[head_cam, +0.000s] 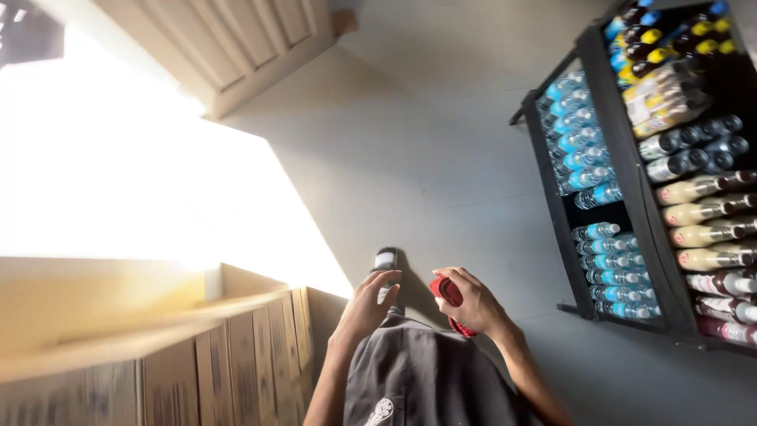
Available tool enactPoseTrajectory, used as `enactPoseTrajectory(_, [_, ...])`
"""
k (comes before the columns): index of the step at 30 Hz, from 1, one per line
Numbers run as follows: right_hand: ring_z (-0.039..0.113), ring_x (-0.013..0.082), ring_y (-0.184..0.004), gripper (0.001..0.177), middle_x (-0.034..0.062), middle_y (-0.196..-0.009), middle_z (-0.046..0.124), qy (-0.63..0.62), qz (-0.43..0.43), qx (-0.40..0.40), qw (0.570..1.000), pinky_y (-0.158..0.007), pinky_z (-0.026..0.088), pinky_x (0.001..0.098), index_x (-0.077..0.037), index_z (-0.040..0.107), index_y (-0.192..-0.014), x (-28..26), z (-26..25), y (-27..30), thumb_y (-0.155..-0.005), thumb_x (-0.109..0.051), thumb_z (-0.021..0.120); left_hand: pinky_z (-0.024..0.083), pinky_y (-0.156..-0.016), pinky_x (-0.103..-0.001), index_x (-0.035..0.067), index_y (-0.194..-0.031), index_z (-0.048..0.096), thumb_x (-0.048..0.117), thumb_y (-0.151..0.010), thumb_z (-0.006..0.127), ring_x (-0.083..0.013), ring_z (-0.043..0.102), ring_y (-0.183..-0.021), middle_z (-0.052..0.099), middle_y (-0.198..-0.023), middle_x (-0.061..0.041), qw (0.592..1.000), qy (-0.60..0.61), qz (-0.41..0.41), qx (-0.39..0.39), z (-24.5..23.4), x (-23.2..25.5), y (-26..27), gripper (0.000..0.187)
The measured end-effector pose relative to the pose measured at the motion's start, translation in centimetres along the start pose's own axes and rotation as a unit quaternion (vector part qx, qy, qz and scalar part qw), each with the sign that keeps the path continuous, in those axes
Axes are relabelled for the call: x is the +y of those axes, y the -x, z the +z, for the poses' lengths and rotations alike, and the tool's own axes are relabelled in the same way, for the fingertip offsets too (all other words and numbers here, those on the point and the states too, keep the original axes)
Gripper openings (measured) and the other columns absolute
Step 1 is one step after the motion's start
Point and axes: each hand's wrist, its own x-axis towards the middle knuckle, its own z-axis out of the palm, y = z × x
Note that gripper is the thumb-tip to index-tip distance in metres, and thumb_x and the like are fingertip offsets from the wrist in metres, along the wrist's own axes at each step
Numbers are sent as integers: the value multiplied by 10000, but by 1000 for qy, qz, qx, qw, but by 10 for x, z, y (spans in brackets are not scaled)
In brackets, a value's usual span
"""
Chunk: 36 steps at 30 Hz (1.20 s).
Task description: Picking up juice sachets from a shelf, wiping them with a cloth, and placing them into a cardboard box for organization.
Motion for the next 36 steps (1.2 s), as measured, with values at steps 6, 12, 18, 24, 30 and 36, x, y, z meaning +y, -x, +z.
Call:
enactPoseTrajectory(6, [657, 266, -1191, 515, 53, -1350, 606, 35, 59, 31, 997, -994, 549, 395, -171, 575, -1335, 4, -67, -97, -844, -249, 711, 605, -891, -404, 92, -1314, 635, 250, -989, 610, -297, 727, -1074, 678, -1319, -116, 994, -2, 60, -92, -45, 26, -161, 363])
enactPoseTrajectory(12, [625, 307, -1230, 532, 104, -1367, 605, -38, 68, 101, 992, -991, 526, 417, -110, 576, -1334, 6, -117, -193, -838, -243, 713, 562, -937, -433, 96, -1329, 636, 236, -1001, 610, -325, 692, -1109, 647, -1359, -118, 984, -74, 97, -130, -88, 72, -294, 357])
enactPoseTrajectory(18, [634, 329, -1205, 548, 142, -1333, 615, -65, 34, 119, 990, -993, 522, 432, -92, 585, -1342, 22, -172, -304, -823, -214, 714, 529, -976, -432, 114, -1351, 626, 257, -981, 610, -332, 649, -1179, 650, -1361, -104, 970, -136, 125, -157, -81, 90, -416, 397])
enactPoseTrajectory(24, [615, 343, -1190, 620, 136, -1314, 603, -44, 61, 74, 994, -966, 522, 444, -130, 550, -1367, 53, -257, -413, -797, -235, 769, 489, -1012, -449, 164, -1373, 578, 310, -972, 644, -326, 597, -1241, 612, -1384, -92, 942, -182, 60, -276, -76, 103, -540, 431])
enactPoseTrajectory(30, [637, 318, -1128, 706, 127, -1278, 610, 40, 27, 47, 998, -971, 513, 437, -126, 515, -1383, 78, -345, -515, -760, -251, 823, 473, -1054, -451, 140, -1426, 533, 413, -1008, 536, -332, 594, -1258, 565, -1447, -99, 911, -278, 58, -301, -104, 161, -690, 499])
enactPoseTrajectory(36, [649, 266, -1152, 689, 117, -1356, 579, 9, 130, -17, 991, -968, 555, 376, -158, 467, -1462, 108, -421, -605, -851, -309, 747, 413, -1081, -461, 82, -1447, 495, 403, -997, 559, -358, 497, -1346, 539, -1466, -153, 926, -205, 125, -290, -121, 198, -838, 557])
